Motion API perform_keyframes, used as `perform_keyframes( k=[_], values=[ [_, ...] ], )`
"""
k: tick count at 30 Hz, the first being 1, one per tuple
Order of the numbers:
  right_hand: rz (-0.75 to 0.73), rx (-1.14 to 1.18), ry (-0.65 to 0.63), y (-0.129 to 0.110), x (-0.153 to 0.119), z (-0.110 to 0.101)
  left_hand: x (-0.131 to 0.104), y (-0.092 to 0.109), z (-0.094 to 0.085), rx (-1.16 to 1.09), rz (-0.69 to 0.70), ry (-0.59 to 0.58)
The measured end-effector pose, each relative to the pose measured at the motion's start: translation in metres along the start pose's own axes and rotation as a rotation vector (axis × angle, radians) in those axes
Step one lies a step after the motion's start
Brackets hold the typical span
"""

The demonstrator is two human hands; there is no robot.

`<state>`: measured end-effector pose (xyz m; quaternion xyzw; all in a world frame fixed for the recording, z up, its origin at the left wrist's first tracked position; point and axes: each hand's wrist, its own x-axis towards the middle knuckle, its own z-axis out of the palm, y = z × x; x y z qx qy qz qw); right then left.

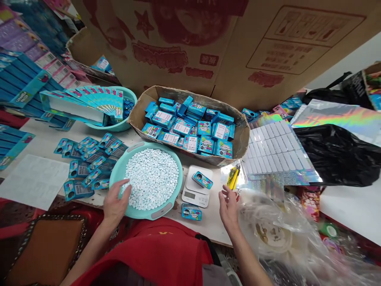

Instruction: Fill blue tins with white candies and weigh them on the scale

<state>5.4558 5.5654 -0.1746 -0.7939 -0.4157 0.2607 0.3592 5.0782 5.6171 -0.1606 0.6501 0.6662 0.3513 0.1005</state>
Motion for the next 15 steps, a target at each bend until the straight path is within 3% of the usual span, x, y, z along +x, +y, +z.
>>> perform_keyframes(
  k=[4,9,15],
  values=[
    [0.004,0.070,-0.051,0.008,0.002,0.008,-0.001,0.008,0.011,-0.060,0.096,-0.280],
    [-0.012,0.061,-0.107,0.011,0.006,0.011,-0.005,0.006,0.014,0.095,0.015,-0.495],
    [-0.065,0.034,-0.168,0.007,0.012,0.015,0.003,0.013,0.024,0.305,0.025,-0.755]
  ],
)
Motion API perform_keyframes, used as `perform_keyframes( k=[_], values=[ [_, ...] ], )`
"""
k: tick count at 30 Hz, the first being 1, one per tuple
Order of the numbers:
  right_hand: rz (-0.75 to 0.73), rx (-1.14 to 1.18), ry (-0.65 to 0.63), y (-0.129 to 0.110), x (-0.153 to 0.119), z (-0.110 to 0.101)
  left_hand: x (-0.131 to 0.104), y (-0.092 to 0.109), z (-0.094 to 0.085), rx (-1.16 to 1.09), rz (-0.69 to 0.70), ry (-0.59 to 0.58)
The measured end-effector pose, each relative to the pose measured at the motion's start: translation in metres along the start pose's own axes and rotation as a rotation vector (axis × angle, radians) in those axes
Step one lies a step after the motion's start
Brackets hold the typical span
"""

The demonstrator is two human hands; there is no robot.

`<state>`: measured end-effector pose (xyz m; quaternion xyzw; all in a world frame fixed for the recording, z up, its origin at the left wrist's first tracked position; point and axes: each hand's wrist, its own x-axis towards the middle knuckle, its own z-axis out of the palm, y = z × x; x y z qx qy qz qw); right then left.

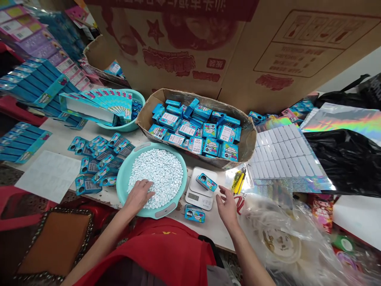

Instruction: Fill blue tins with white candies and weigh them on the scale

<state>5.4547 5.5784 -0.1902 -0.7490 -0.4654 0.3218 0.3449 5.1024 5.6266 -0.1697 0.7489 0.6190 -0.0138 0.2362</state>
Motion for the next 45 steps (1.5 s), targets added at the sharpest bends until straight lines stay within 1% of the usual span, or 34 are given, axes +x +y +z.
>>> perform_keyframes(
  k=[4,6,7,9,11,13,14,16,18,19,21,23,24,25,26,27,30,32,35,36,38,41,45],
  values=[
    [-0.048,0.011,-0.072,-0.012,0.004,0.005,0.008,0.010,-0.004,0.023,-0.042,-0.154],
    [-0.093,0.001,-0.113,-0.022,0.006,0.009,0.009,0.011,-0.004,-0.012,-0.026,-0.192],
    [-0.111,-0.007,-0.120,-0.027,0.008,0.011,0.010,0.010,-0.003,-0.038,-0.010,-0.198],
    [-0.128,-0.024,-0.093,-0.035,0.012,0.017,0.010,0.006,0.000,-0.120,0.026,-0.185],
    [-0.114,-0.030,-0.061,-0.041,0.016,0.021,0.011,0.000,0.002,-0.258,0.015,-0.150],
    [-0.083,-0.027,-0.048,-0.044,0.020,0.024,0.011,-0.005,0.002,-0.498,-0.058,-0.127],
    [-0.068,-0.028,-0.037,-0.047,0.021,0.023,0.009,-0.008,0.000,-0.662,-0.123,-0.120],
    [-0.056,-0.033,0.007,-0.056,0.021,0.019,0.006,-0.011,-0.003,-1.061,-0.263,-0.097],
    [-0.071,-0.032,0.055,-0.072,0.017,0.014,0.003,-0.013,-0.007,-1.452,-0.355,-0.056],
    [-0.088,-0.027,0.064,-0.083,0.014,0.012,0.003,-0.012,-0.009,-1.601,-0.378,-0.032],
    [-0.148,-0.008,0.050,-0.107,0.009,0.013,0.007,-0.008,-0.014,-1.775,-0.444,0.002],
    [-0.241,0.016,-0.010,-0.128,0.004,0.022,0.013,0.001,-0.022,-1.827,-0.544,0.039],
    [-0.292,0.027,-0.057,-0.137,0.001,0.030,0.016,0.007,-0.029,-1.839,-0.577,0.075],
    [-0.341,0.036,-0.112,-0.144,0.000,0.039,0.019,0.015,-0.037,-1.856,-0.579,0.120],
    [-0.387,0.039,-0.172,-0.149,-0.002,0.049,0.020,0.024,-0.046,-1.879,-0.544,0.174],
    [-0.427,0.030,-0.232,-0.153,-0.004,0.059,0.021,0.034,-0.055,-1.901,-0.479,0.233],
    [-0.506,-0.046,-0.361,-0.160,-0.009,0.085,0.018,0.062,-0.076,-1.877,-0.248,0.394],
    [-0.524,-0.098,-0.393,-0.164,-0.013,0.097,0.016,0.075,-0.081,-1.768,-0.155,0.498],
    [-0.538,-0.140,-0.392,-0.169,-0.017,0.105,0.016,0.081,-0.078,-1.626,-0.119,0.641],
    [-0.542,-0.151,-0.385,-0.170,-0.017,0.106,0.016,0.081,-0.076,-1.602,-0.110,0.663],
    [-0.546,-0.171,-0.372,-0.172,-0.017,0.106,0.017,0.080,-0.072,-1.579,-0.087,0.665],
    [-0.536,-0.190,-0.357,-0.173,-0.016,0.106,0.016,0.080,-0.071,-1.583,-0.056,0.628],
    [-0.514,-0.178,-0.364,-0.172,-0.014,0.105,0.016,0.086,-0.073,-1.616,-0.001,0.588]
  ],
)
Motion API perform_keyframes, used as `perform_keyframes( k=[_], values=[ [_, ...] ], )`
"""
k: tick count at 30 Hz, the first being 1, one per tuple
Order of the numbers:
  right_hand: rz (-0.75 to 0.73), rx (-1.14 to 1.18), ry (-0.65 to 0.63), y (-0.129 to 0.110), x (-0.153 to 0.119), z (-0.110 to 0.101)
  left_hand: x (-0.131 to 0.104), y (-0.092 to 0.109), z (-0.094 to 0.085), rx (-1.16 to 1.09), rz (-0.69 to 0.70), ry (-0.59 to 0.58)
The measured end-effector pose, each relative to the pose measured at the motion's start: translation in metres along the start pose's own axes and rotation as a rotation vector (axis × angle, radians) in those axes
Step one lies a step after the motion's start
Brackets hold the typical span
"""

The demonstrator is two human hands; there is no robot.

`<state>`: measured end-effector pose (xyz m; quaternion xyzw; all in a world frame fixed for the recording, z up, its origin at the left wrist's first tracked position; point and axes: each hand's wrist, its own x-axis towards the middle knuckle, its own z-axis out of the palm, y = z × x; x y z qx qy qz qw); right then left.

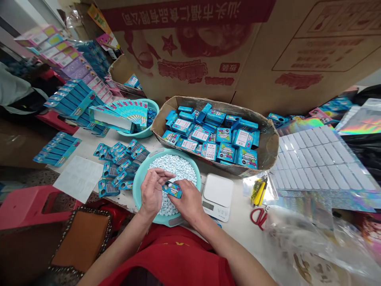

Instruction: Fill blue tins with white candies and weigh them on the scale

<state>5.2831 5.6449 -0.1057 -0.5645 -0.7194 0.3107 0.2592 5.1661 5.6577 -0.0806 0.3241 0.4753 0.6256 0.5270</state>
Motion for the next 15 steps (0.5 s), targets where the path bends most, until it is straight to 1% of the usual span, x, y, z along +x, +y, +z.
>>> perform_keyframes(
  k=[1,3,5,7,8,10,12,13,14,15],
  values=[
    [0.003,0.008,0.001,0.001,0.000,-0.001,0.001,0.000,0.001,-0.003,0.013,0.001],
    [0.007,0.036,0.011,0.004,-0.002,-0.004,0.004,-0.001,-0.002,0.003,0.041,0.039],
    [0.023,0.081,0.033,0.009,-0.005,-0.010,0.008,-0.004,-0.010,0.031,0.025,0.094],
    [0.050,0.117,0.064,0.016,-0.010,-0.019,0.010,-0.010,-0.020,0.144,-0.021,0.127],
    [0.064,0.120,0.081,0.019,-0.012,-0.023,0.009,-0.013,-0.024,0.245,-0.034,0.119],
    [0.079,0.091,0.107,0.024,-0.016,-0.031,0.004,-0.020,-0.027,0.479,0.006,0.042],
    [0.054,0.048,0.124,0.028,-0.017,-0.035,-0.002,-0.025,-0.021,0.665,0.105,-0.103],
    [0.033,0.036,0.130,0.029,-0.017,-0.036,-0.005,-0.027,-0.016,0.715,0.139,-0.183],
    [0.009,0.035,0.137,0.029,-0.017,-0.036,-0.006,-0.028,-0.011,0.737,0.146,-0.248],
    [-0.013,0.044,0.145,0.029,-0.017,-0.036,-0.006,-0.029,-0.008,0.738,0.120,-0.296]
  ],
)
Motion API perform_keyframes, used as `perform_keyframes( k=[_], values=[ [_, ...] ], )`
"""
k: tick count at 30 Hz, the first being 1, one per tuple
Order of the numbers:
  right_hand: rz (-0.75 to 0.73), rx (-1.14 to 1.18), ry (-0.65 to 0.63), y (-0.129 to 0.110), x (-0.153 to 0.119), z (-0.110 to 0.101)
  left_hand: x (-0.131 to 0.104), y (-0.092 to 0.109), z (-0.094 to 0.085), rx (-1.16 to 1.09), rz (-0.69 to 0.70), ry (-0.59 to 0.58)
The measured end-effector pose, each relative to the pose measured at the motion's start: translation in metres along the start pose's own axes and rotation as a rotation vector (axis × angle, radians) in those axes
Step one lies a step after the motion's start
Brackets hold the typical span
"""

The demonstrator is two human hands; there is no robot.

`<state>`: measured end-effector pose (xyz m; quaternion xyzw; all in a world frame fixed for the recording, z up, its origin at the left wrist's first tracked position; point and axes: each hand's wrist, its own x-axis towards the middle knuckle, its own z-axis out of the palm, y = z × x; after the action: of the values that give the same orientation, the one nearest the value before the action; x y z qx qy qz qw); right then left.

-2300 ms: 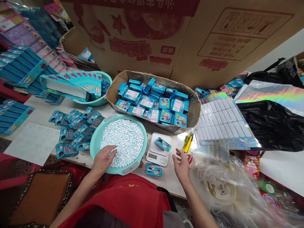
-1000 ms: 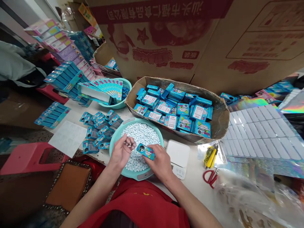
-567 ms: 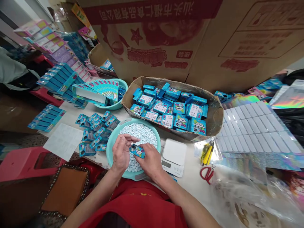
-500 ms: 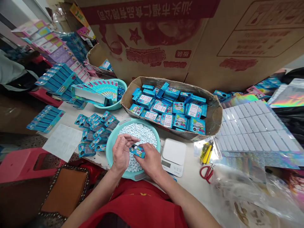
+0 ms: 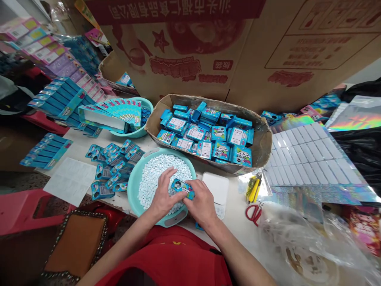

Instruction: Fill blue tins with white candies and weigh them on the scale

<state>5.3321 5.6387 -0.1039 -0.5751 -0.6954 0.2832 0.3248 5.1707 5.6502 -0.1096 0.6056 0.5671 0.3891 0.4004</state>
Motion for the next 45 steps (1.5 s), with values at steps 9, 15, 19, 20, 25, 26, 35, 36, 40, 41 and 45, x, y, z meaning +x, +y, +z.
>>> perform_keyframes(
  k=[9,15,19,20,25,26,35,36,40,41,45],
  values=[
    [0.146,0.076,0.211,0.026,-0.023,-0.038,-0.001,-0.070,-0.020,0.423,-0.094,-0.092],
    [0.297,-0.016,0.327,0.084,-0.037,-0.029,-0.019,-0.098,0.000,0.836,-0.020,-0.175],
    [0.294,-0.020,0.340,0.095,-0.042,-0.023,-0.015,-0.094,-0.003,0.639,-0.024,-0.194],
    [0.294,-0.025,0.357,0.096,-0.043,-0.026,-0.013,-0.093,-0.007,0.544,-0.058,-0.154],
    [0.374,0.009,0.440,0.105,-0.056,-0.045,-0.001,-0.082,-0.029,-0.182,-0.487,0.035],
    [0.387,0.016,0.448,0.108,-0.059,-0.048,0.001,-0.078,-0.033,-0.367,-0.574,0.028],
    [0.548,0.107,0.425,0.104,-0.066,-0.049,0.008,-0.052,-0.031,-0.961,-0.761,-0.017],
    [0.550,0.099,0.427,0.103,-0.066,-0.050,0.009,-0.051,-0.029,-0.958,-0.731,-0.029],
    [0.574,0.060,0.430,0.104,-0.067,-0.054,0.011,-0.054,-0.021,-0.806,-0.825,-0.040],
    [0.583,0.058,0.429,0.105,-0.068,-0.055,0.011,-0.054,-0.019,-0.787,-0.850,-0.034],
    [0.598,0.078,0.414,0.110,-0.071,-0.053,0.008,-0.056,-0.015,-0.736,-0.848,0.020]
  ],
)
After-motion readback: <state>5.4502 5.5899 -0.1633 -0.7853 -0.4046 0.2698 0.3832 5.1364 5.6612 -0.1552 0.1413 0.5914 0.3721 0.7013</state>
